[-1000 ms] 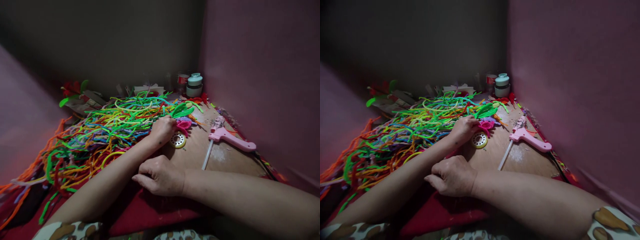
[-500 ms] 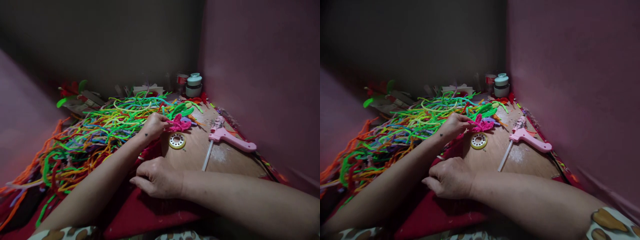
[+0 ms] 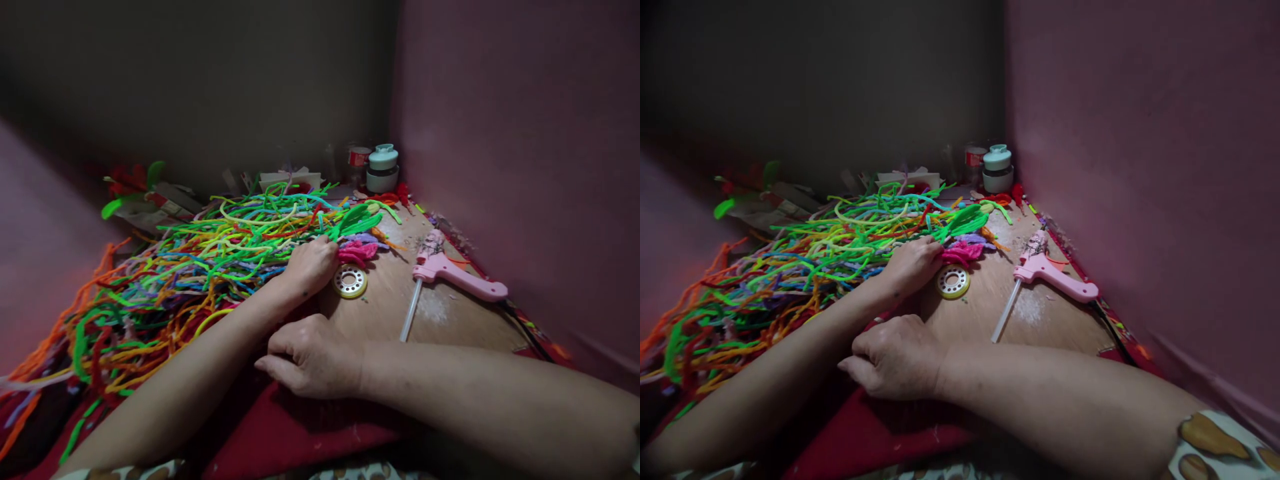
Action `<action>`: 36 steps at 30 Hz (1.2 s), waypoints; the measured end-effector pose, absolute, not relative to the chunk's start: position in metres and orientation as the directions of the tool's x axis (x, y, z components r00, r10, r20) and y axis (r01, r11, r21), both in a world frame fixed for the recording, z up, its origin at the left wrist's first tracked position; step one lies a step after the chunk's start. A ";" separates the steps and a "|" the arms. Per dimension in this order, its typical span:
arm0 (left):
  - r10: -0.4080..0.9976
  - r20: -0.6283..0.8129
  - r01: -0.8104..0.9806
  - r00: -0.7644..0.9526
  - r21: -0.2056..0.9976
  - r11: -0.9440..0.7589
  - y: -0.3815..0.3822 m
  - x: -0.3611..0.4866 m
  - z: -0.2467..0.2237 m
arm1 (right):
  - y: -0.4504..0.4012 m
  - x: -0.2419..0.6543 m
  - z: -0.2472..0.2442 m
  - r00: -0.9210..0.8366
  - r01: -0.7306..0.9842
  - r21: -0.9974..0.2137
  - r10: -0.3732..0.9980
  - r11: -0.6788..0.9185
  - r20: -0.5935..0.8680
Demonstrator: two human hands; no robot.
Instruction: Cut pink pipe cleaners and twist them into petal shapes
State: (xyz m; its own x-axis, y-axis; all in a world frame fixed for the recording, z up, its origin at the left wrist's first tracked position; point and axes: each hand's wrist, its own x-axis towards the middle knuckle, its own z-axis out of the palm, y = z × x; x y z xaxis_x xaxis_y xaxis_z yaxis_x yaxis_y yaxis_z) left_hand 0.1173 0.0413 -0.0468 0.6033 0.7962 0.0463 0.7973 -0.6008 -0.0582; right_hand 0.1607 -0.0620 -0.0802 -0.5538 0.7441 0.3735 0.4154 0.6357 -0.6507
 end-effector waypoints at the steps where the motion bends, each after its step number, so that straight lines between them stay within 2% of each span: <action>1: 0.796 0.052 0.798 0.603 -0.053 -0.600 0.043 0.116 -0.047 | -0.062 0.161 -0.081 -0.550 0.414 -0.651 0.745 0.636 0.377; 6: 0.805 0.083 0.808 0.587 0.000 -0.589 0.054 0.110 -0.043 | -0.061 0.161 -0.081 -0.554 0.404 -0.647 0.736 0.646 0.389; 11: 0.855 0.082 0.833 0.512 0.194 -0.518 0.056 0.109 -0.038 | -0.060 0.161 -0.081 -0.552 0.408 -0.648 0.739 0.643 0.385; 14: 0.877 0.060 0.845 0.477 0.244 -0.476 0.055 0.111 -0.036 | -0.060 0.160 -0.082 -0.551 0.404 -0.648 0.737 0.645 0.390; 30: 0.877 0.026 0.827 0.479 0.320 -0.462 0.051 0.113 -0.031 | -0.060 0.161 -0.082 -0.555 0.395 -0.652 0.734 0.647 0.392; 34: 0.862 0.008 0.822 0.506 0.298 -0.485 0.051 0.115 -0.033 | -0.061 0.161 -0.081 -0.551 0.398 -0.650 0.735 0.647 0.394; 36: 0.836 -0.003 0.812 0.548 0.240 -0.532 0.051 0.115 -0.034 | -0.061 0.162 -0.081 -0.553 0.402 -0.647 0.736 0.647 0.392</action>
State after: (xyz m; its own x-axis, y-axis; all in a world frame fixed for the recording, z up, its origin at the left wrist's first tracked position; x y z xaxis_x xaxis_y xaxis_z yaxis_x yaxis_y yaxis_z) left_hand 0.1151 0.0507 -0.0338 0.5482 0.8364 -0.0026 0.8122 -0.5316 0.2402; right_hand 0.1619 -0.0611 -0.0807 -0.5526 0.7355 0.3919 0.4024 0.6473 -0.6474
